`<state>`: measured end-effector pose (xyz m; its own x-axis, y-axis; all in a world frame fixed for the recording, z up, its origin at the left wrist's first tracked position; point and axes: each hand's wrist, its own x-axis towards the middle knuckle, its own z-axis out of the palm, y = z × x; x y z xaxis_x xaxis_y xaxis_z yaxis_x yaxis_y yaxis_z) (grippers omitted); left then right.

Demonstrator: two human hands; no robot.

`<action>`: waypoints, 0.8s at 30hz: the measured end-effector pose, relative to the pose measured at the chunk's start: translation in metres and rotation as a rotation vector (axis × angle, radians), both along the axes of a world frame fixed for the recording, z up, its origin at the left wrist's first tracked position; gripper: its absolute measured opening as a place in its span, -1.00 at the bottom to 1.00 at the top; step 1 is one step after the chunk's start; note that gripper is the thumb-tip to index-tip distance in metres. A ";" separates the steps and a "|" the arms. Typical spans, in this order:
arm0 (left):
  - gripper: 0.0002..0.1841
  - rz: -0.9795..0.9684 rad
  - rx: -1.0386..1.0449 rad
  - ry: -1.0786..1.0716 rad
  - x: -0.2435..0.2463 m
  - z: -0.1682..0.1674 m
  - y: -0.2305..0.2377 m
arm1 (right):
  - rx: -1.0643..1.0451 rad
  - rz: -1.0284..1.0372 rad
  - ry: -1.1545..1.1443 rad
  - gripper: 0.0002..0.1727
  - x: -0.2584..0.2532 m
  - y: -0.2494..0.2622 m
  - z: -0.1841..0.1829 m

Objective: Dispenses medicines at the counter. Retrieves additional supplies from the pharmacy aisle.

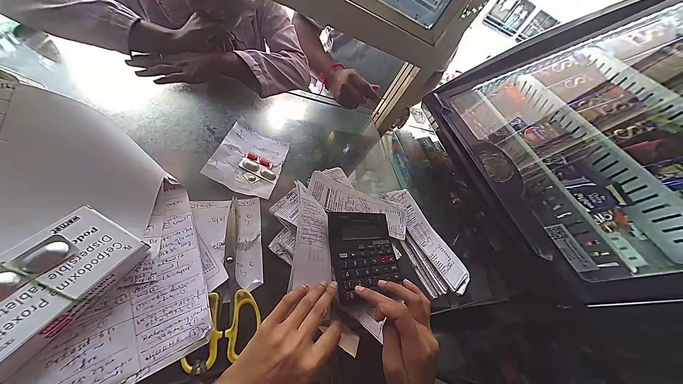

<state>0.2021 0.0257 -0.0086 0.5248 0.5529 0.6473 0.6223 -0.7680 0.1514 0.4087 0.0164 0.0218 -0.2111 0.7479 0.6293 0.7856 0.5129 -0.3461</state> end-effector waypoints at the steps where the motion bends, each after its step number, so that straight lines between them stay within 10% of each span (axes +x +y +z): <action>1: -0.74 0.002 0.001 0.010 0.000 0.000 -0.001 | 0.001 -0.014 0.025 -0.71 0.004 0.000 0.000; 21: -0.73 -0.017 0.025 0.007 0.002 0.000 -0.002 | -0.020 -0.130 -0.006 -0.77 0.023 0.005 0.003; 24: -0.73 -0.016 0.022 -0.007 -0.001 0.002 -0.003 | -0.118 -0.122 0.043 -0.31 0.019 0.008 0.003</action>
<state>0.2015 0.0222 -0.0067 0.5289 0.5300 0.6629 0.6092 -0.7809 0.1382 0.4273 0.0242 0.0252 -0.0889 0.8358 0.5418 0.8229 0.3680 -0.4328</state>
